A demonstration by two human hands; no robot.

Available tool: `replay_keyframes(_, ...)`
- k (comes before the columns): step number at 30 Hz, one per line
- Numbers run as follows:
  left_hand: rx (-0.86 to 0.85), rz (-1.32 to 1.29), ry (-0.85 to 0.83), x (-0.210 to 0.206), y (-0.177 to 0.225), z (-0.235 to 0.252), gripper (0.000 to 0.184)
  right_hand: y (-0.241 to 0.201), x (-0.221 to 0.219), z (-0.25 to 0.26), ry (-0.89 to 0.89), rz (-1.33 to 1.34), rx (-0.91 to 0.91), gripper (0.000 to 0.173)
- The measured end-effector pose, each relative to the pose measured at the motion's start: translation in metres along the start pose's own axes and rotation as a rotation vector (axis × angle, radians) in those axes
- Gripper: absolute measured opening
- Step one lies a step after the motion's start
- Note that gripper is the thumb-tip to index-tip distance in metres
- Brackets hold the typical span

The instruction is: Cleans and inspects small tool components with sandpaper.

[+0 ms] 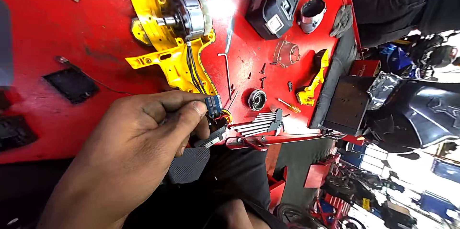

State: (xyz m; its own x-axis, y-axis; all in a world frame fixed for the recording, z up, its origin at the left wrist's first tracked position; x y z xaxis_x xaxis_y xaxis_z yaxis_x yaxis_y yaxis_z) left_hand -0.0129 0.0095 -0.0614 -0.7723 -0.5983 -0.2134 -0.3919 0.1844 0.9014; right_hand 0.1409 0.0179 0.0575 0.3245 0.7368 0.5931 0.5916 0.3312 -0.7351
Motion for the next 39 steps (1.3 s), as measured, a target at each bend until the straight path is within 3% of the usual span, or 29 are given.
replay_keyframes(3, -0.026, 0.019, 0.025, -0.002, 0.004, -0.001, 0.021, 0.01, 0.004, 0.008, -0.167, -0.012, -0.068, 0.034)
replay_keyframes(8, -0.028, 0.072, 0.069, -0.006, 0.01, -0.005, 0.018, 0.031, 0.002, 0.002, -0.363, -0.001, -0.008, 0.033)
replay_keyframes(22, -0.097, 0.206, 0.174, -0.007, 0.018, -0.005, 0.018, 0.033, 0.013, 0.019, -0.352, 0.073, 0.047, 0.031)
replay_keyframes(25, -0.083, 0.164, 0.163, -0.009, 0.017, -0.005, 0.017, 0.018, 0.038, 0.048, -0.262, 0.118, 0.099, 0.029)
replay_keyframes(28, -0.005, 0.054, 0.128, -0.009, 0.015, -0.003, 0.017, -0.001, 0.062, 0.096, -0.027, 0.166, 0.197, 0.021)
replay_keyframes(32, 0.001, -0.014, 0.097, -0.007, 0.015, 0.001, 0.017, -0.04, 0.054, 0.176, 0.286, -0.067, 0.412, 0.011)
replay_keyframes(35, -0.073, -0.008, 0.108, -0.006, 0.014, 0.0, 0.016, -0.058, 0.019, 0.236, 0.291, -0.363, 0.446, 0.026)
replay_keyframes(39, -0.085, -0.042, 0.095, -0.009, 0.015, -0.002, 0.016, -0.058, -0.013, 0.301, 0.322, -0.621, 0.333, 0.065)
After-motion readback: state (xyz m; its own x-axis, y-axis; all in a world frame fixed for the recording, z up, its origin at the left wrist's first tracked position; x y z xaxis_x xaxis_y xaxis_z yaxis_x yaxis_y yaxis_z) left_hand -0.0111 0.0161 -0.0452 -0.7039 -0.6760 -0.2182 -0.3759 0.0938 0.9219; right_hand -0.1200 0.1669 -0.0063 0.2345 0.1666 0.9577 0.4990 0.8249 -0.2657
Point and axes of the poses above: each hand's wrist, its own z-axis towards the middle knuckle, its own x-axis out of the back of the hand, y = z × x, the point moved 5 cm from there along z, towards the middle knuckle, and after that the axes turned 9 degrees about y, right-handed, at the moved point
